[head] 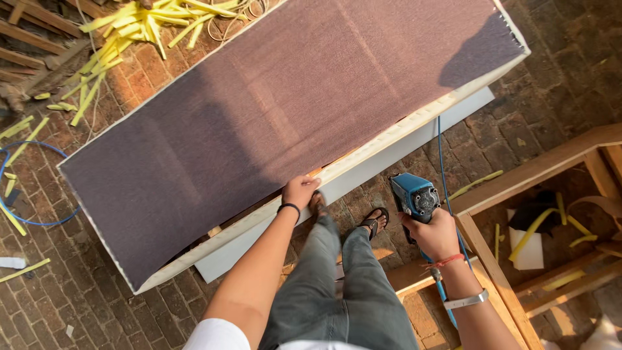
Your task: The person stretches a large piece of purple fabric over a rectangular wooden furniture panel and uses a pneumatic nail gun to staple the fabric along the panel edges, working around the frame and repositioning the panel as they go.
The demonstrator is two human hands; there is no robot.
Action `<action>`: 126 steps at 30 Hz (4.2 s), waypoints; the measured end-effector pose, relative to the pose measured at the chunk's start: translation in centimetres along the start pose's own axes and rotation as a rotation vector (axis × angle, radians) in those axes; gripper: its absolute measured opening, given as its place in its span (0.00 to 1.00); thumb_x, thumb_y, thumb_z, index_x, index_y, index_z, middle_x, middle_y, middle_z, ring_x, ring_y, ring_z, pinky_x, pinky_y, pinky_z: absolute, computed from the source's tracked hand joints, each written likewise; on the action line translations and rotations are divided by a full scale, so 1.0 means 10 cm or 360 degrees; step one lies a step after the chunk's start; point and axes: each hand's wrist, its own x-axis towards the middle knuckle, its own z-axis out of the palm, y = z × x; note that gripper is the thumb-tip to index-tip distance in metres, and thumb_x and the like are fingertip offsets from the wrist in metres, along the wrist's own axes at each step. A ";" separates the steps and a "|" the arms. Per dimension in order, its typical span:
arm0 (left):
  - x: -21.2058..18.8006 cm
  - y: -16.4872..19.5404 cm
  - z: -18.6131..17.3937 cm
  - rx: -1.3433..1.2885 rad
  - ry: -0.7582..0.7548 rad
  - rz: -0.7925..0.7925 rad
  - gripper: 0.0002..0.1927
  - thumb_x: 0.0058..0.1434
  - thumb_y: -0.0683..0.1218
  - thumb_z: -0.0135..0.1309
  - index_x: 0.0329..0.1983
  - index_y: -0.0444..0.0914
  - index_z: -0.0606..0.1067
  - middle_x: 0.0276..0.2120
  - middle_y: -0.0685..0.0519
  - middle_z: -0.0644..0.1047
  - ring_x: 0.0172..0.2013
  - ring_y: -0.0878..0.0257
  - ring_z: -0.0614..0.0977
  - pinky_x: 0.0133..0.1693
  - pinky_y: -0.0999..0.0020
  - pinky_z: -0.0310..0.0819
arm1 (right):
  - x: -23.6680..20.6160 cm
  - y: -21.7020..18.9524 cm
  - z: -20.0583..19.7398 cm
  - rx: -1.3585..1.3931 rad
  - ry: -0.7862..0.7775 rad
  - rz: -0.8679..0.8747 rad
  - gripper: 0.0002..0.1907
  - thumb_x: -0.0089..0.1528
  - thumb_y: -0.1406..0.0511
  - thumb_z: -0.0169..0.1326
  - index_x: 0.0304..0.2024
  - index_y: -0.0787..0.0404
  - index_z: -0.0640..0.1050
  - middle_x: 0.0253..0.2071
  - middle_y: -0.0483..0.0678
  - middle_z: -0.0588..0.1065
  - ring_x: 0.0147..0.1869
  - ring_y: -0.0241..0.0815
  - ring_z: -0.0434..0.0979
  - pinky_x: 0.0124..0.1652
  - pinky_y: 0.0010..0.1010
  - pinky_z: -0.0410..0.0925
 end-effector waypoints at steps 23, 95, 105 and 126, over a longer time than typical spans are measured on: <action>1.27 -0.25 0.70 0.1041 0.0330 0.0767 0.23 0.46 0.53 0.62 0.45 0.43 0.72 0.43 0.47 0.73 0.46 0.45 0.74 0.47 0.43 0.65 | 1.38 0.63 1.00 0.0136 0.0024 0.0299 0.11 0.56 0.63 0.65 0.24 0.65 0.82 0.16 0.46 0.75 0.21 0.34 0.73 0.24 0.31 0.65; 0.10 -0.70 0.70 0.0808 -0.0418 0.0606 0.05 0.61 0.45 0.55 0.38 0.45 0.79 0.36 0.52 0.80 0.34 0.48 0.83 0.36 0.55 0.77 | 2.04 0.69 0.04 0.0541 0.0216 0.0329 0.09 0.57 0.68 0.64 0.28 0.67 0.78 0.19 0.47 0.74 0.20 0.37 0.71 0.23 0.32 0.64; 1.17 1.11 2.61 0.0725 -0.0025 0.1490 0.17 0.59 0.43 0.59 0.52 0.39 0.77 0.48 0.47 0.78 0.51 0.48 0.77 0.52 0.53 0.70 | 2.61 1.12 -0.67 0.0540 0.0177 0.0320 0.08 0.57 0.68 0.64 0.28 0.66 0.78 0.18 0.46 0.73 0.19 0.36 0.70 0.22 0.32 0.63; 1.44 0.87 3.14 0.0961 0.0220 0.1230 0.17 0.65 0.40 0.52 0.57 0.37 0.77 0.46 0.49 0.76 0.49 0.52 0.76 0.50 0.57 0.75 | 3.20 0.92 -1.08 -0.0226 -0.0297 0.0074 0.14 0.54 0.59 0.66 0.26 0.64 0.82 0.18 0.47 0.77 0.23 0.37 0.78 0.28 0.33 0.69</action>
